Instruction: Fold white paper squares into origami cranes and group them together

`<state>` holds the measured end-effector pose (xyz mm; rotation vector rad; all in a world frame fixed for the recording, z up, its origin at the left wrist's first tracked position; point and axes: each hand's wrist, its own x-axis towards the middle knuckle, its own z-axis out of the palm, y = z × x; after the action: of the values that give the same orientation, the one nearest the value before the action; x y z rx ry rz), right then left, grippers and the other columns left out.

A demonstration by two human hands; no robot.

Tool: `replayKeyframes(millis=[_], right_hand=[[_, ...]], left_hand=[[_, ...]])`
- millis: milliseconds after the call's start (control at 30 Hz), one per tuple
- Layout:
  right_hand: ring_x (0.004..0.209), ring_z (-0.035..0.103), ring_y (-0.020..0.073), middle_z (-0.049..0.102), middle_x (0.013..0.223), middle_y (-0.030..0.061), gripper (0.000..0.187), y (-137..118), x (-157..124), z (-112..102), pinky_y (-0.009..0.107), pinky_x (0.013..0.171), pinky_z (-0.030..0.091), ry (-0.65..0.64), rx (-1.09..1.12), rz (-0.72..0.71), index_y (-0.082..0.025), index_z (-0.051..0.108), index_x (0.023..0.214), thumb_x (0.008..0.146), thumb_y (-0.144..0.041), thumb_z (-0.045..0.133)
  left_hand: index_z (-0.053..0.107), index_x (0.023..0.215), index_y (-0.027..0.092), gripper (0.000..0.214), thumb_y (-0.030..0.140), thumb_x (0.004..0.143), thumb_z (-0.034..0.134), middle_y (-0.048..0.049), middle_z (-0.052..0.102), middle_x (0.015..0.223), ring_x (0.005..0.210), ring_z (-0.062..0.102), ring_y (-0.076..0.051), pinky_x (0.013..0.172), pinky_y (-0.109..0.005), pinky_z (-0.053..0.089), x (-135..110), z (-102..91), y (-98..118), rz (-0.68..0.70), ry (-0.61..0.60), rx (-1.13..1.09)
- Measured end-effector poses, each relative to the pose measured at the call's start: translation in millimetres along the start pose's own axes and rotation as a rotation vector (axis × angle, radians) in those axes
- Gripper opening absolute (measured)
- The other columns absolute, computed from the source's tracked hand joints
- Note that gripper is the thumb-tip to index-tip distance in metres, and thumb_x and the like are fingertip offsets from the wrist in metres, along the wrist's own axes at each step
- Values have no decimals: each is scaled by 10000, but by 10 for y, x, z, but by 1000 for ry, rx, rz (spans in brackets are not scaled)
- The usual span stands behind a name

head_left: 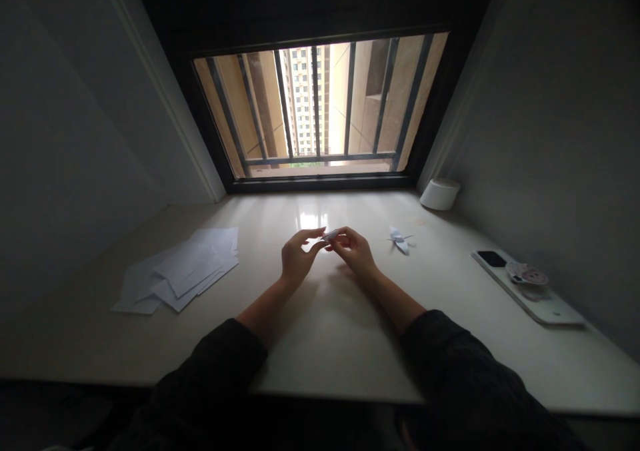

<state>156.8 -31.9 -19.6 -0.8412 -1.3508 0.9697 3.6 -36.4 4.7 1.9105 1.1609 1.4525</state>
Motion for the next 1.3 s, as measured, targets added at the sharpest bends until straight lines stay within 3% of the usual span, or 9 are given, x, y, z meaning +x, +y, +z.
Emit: replayKeyframes(millis=[133, 367, 567, 733, 933, 1300], right_hand=[[694, 669, 180, 702, 779, 19, 271, 19, 37, -4, 352, 707, 525, -39, 184, 55, -217, 613, 837, 701, -431, 709], [672, 624, 161, 652, 699, 0, 296, 87, 62, -63, 289, 634, 479, -21, 80, 102, -211, 651, 799, 658, -462, 722], [726, 617, 167, 668, 801, 22, 313, 130, 66, -43, 300, 662, 494, -23, -11, 41, -219, 666, 847, 662, -466, 715], [805, 646, 185, 689, 917, 42, 454, 112, 76, -36, 315, 700, 515, 43, -28, -13, -241, 642, 996, 603, -423, 775], [846, 670, 225, 723, 891, 60, 339, 116, 65, -56, 371, 783, 516, 33, -36, 30, -224, 711, 925, 667, -442, 733], [814, 675, 229, 736, 839, 52, 326, 114, 75, -30, 378, 767, 525, 56, 73, 92, -225, 736, 842, 616, -459, 757]], left_hand=[[713, 957, 265, 228, 357, 753, 670, -54, 698, 993, 944, 631, -201, 741, -311, 488, 5, 7, -30, -7, -5, -60], [728, 940, 217, 258, 363, 731, 687, -70, 722, 962, 930, 664, -229, 841, -370, 508, 0, 39, -69, -99, -27, -266], [744, 860, 240, 189, 358, 721, 694, -49, 731, 914, 904, 669, -223, 835, -360, 509, 0, 20, -60, -79, 34, -205], [744, 825, 262, 158, 375, 738, 676, -36, 732, 883, 862, 665, -216, 755, -338, 515, 13, -15, -41, -54, 70, -97], [733, 834, 261, 179, 397, 728, 683, -32, 727, 852, 814, 659, -203, 722, -315, 498, 12, -21, 6, -55, 68, -48], [651, 897, 214, 285, 402, 693, 714, -32, 702, 787, 756, 660, -181, 657, -274, 465, 42, -10, -9, -104, 59, -170]])
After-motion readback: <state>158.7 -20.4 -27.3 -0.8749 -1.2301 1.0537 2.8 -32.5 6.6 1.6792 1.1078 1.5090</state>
